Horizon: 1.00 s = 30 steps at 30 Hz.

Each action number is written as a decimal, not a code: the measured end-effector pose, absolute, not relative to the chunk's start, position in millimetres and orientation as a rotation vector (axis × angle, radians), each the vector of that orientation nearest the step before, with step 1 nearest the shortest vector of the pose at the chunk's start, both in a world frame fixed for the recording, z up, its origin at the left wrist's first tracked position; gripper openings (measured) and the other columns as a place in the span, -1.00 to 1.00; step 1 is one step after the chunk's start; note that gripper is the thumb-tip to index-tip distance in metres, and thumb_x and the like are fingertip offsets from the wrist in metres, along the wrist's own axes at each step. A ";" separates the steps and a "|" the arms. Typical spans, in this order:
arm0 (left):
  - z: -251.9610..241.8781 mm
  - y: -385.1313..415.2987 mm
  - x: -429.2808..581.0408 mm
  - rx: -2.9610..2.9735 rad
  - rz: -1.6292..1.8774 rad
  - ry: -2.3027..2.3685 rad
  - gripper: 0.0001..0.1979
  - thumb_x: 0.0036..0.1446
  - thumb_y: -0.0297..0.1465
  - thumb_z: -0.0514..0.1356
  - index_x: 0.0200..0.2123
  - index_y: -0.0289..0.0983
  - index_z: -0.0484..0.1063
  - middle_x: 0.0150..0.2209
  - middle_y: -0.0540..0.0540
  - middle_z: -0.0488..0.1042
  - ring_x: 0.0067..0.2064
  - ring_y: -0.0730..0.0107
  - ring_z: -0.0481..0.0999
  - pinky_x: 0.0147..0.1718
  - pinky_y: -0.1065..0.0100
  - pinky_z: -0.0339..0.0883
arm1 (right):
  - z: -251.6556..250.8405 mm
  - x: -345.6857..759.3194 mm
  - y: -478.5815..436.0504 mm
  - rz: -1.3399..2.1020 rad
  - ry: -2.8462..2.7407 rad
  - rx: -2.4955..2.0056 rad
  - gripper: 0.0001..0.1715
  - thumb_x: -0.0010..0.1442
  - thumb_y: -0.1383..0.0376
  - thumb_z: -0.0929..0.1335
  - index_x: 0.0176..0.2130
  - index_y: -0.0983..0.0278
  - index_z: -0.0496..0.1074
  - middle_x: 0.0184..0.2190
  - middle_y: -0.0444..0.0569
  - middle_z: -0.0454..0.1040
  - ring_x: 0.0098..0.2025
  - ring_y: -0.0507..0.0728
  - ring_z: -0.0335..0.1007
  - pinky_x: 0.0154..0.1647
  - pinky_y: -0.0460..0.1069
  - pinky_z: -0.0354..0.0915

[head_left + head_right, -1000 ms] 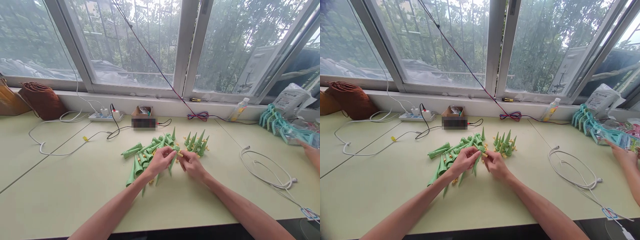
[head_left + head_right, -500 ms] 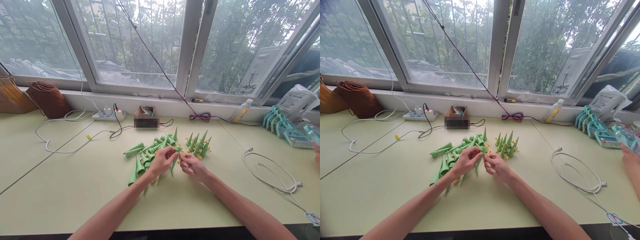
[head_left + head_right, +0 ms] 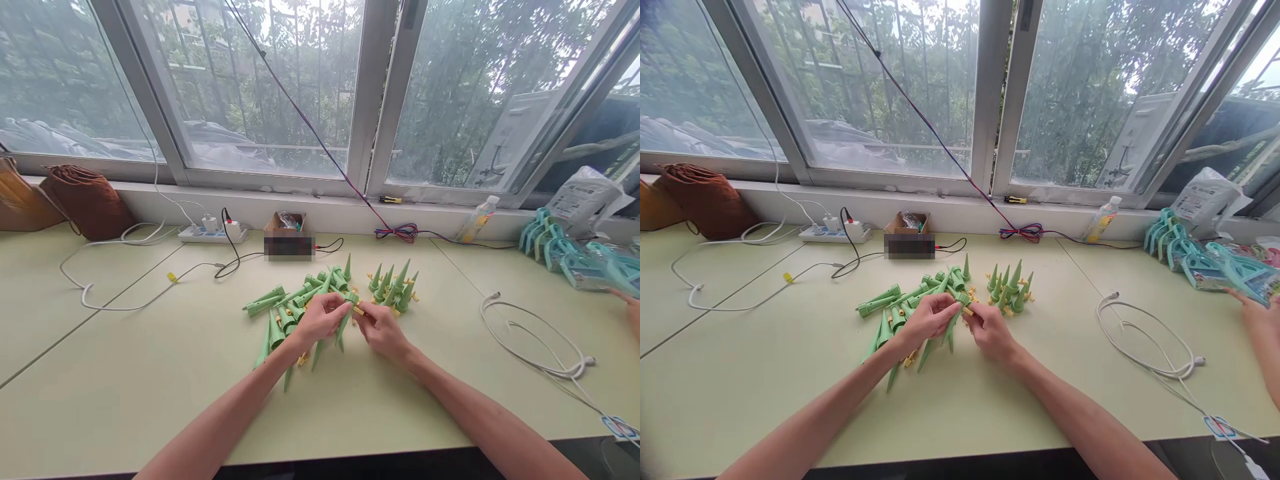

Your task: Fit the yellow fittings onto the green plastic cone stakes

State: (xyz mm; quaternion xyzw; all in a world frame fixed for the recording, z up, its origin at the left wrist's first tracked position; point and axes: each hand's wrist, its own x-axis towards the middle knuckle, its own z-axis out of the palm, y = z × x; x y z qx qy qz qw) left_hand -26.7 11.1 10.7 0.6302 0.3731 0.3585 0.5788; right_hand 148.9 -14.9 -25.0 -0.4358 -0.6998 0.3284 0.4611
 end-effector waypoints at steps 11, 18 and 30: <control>5.1 15.4 -27.0 1.578 0.887 0.827 -0.62 0.14 -0.08 0.23 -0.47 -0.29 0.34 -0.71 0.14 0.15 -0.71 0.61 0.09 -0.74 0.50 -0.04 | -20.3 147.5 -15.0 1.316 -1.494 -0.977 -0.57 0.26 0.01 0.35 -0.46 0.24 0.25 -0.75 -0.30 0.18 -0.79 -0.07 0.03 -0.76 -0.12 -0.03; -2.7 17.4 -25.3 1.628 0.938 0.844 -0.65 0.19 -0.12 0.20 -0.44 -0.29 0.35 -0.62 0.07 0.27 -0.66 0.58 0.17 -0.71 0.49 0.03 | -27.3 147.9 -10.9 1.536 -1.275 -0.850 -0.55 0.19 0.00 0.43 -0.45 0.30 0.34 -0.68 -0.28 0.20 -0.75 -0.10 0.05 -0.80 -0.16 0.00; 11.2 13.3 -27.2 1.406 0.832 0.880 -0.55 0.10 0.00 0.24 -0.47 -0.29 0.38 -0.67 0.13 0.12 -0.66 0.61 0.02 -0.72 0.49 -0.09 | -20.0 145.9 -17.7 1.181 -1.436 -0.927 -0.62 0.27 0.06 0.37 -0.42 0.28 0.36 -0.72 -0.29 0.20 -0.75 -0.08 0.08 -0.71 -0.13 0.02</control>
